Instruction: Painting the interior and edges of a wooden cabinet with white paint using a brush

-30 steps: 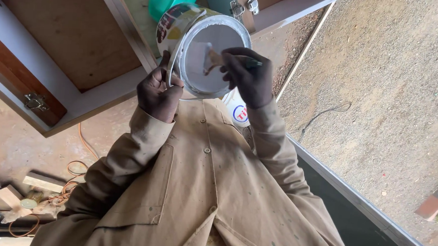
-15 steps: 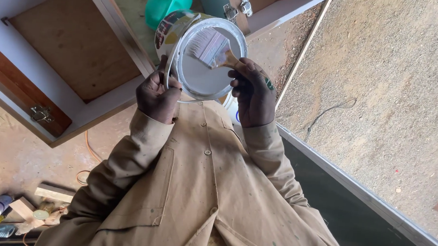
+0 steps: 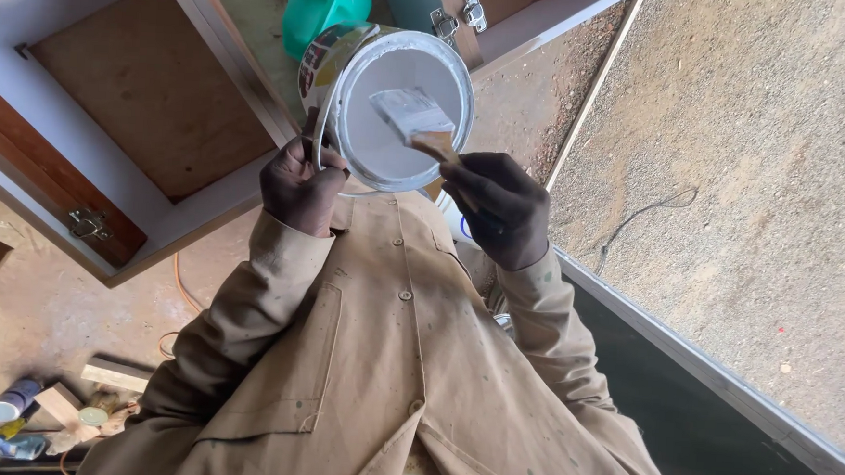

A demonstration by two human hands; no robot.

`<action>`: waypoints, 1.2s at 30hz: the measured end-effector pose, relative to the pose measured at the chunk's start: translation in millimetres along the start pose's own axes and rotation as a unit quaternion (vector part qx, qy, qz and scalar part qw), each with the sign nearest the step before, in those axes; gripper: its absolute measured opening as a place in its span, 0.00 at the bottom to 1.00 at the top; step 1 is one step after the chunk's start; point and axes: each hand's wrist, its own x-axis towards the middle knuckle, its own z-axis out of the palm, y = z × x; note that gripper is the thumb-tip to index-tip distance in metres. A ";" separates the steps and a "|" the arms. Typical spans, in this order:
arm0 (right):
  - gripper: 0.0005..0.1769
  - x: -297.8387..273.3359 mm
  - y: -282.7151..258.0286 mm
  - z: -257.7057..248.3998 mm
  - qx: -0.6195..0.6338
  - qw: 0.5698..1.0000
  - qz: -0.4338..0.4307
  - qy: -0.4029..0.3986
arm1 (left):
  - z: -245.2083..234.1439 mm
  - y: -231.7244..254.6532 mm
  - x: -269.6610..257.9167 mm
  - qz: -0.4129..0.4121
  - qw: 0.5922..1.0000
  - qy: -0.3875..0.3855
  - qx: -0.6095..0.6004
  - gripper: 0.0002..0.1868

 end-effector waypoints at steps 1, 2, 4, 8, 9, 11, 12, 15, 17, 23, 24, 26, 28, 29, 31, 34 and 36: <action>0.13 0.0 1.1 0.8 -0.015 0.999 -0.025 -0.017 | 0.7 5.7 0.3 0.003 1.000 -0.006 0.005 0.06; 0.14 0.3 2.1 1.7 -0.029 0.998 -0.049 -0.034 | 1.4 11.6 0.6 0.005 1.000 -0.012 0.011 0.06; 0.14 1.8 3.5 2.8 -0.034 0.997 -0.065 -0.025 | 0.6 2.3 2.8 0.003 1.000 -0.010 0.009 0.06; 0.11 9.0 -2.8 9.8 -0.009 0.997 -0.077 0.017 | 2.6 3.7 0.9 -0.005 1.000 -0.007 0.007 0.06; 0.11 5.8 -1.5 9.6 -0.009 0.997 -0.077 0.016 | -2.2 -15.1 4.5 -0.006 1.000 -0.008 0.007 0.06; 0.12 -0.1 2.1 7.2 0.134 0.986 0.008 0.096 | -9.2 -54.1 11.2 -0.046 0.998 0.045 -0.002 0.08; 0.12 -5.5 7.9 10.6 0.131 0.987 0.009 0.095 | -10.0 -51.2 15.9 -0.049 0.998 0.044 -0.004 0.08; 0.09 -22.8 26.2 12.1 0.293 0.892 0.223 0.260 | -9.6 -40.8 18.2 -0.068 0.997 0.041 0.023 0.07; 0.11 -25.4 44.8 7.4 0.361 0.801 0.304 0.368 | -3.2 -26.3 19.4 -0.074 0.995 0.056 0.046 0.06; 0.11 -53.1 130.7 18.4 0.323 0.757 0.384 0.418 | -10.3 4.4 25.8 -0.072 0.995 0.068 0.005 0.08; 0.11 -57.5 136.4 28.3 0.322 0.757 0.387 0.416 | -16.1 -0.7 28.9 -0.075 0.995 0.070 0.005 0.08; 0.10 -63.9 149.6 48.7 0.281 0.749 0.439 0.409 | -26.5 -10.9 37.9 -0.076 0.993 0.080 -0.040 0.09; 0.07 -47.4 135.6 58.0 0.259 0.741 0.480 0.391 | -29.8 -0.5 42.8 -0.088 0.992 0.087 -0.026 0.07; 0.06 -40.4 127.8 62.8 0.237 0.730 0.521 0.374 | -31.9 4.7 44.8 -0.100 0.991 0.092 -0.011 0.06; 0.06 -43.6 140.7 66.5 0.228 0.741 0.518 0.362 | -31.1 17.5 42.7 -0.109 0.990 0.087 -0.031 0.07; 0.07 -34.6 153.7 61.5 0.205 0.754 0.511 0.358 | -32.7 22.2 44.7 -0.116 0.989 0.077 -0.054 0.08; 0.07 -28.1 166.9 56.2 0.190 0.756 0.511 0.363 | -34.0 22.1 45.0 -0.118 0.989 0.074 -0.054 0.08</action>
